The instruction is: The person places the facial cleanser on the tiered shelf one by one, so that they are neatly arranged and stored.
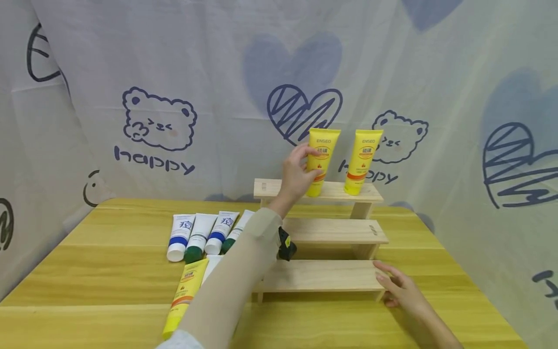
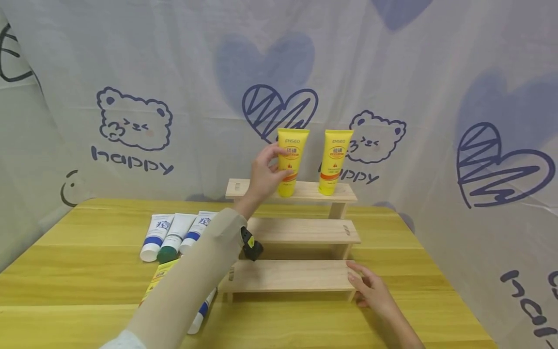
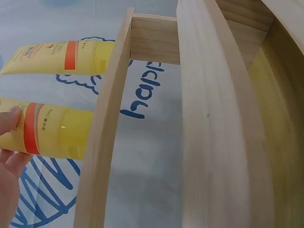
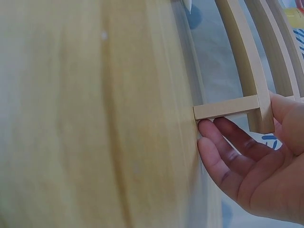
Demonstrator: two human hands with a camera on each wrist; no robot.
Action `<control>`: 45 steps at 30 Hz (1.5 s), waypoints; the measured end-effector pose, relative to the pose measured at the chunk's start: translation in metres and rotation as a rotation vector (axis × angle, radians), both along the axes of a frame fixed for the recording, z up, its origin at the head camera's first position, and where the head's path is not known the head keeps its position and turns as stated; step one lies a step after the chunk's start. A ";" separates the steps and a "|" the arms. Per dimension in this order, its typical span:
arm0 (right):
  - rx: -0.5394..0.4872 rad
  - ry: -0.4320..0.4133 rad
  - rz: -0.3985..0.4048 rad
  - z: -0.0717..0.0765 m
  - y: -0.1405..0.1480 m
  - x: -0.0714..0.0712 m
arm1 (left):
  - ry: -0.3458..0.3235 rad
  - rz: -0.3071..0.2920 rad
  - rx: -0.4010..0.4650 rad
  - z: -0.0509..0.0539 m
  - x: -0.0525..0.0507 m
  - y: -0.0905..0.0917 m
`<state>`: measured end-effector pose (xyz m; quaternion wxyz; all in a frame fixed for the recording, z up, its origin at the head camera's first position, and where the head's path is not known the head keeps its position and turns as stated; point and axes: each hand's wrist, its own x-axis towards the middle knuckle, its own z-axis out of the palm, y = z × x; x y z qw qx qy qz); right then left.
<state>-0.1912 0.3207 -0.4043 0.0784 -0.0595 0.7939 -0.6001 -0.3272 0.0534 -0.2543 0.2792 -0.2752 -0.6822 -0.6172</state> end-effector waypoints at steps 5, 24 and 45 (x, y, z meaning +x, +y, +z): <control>-0.018 -0.013 -0.008 0.001 -0.002 0.001 | -0.067 -0.041 0.005 -0.005 -0.002 -0.006; 0.017 -0.037 -0.030 0.003 -0.002 0.000 | -0.329 0.035 -0.173 -0.017 -0.005 -0.003; -0.003 -0.015 0.013 0.002 -0.001 0.000 | -0.375 0.104 -0.177 -0.017 -0.005 0.016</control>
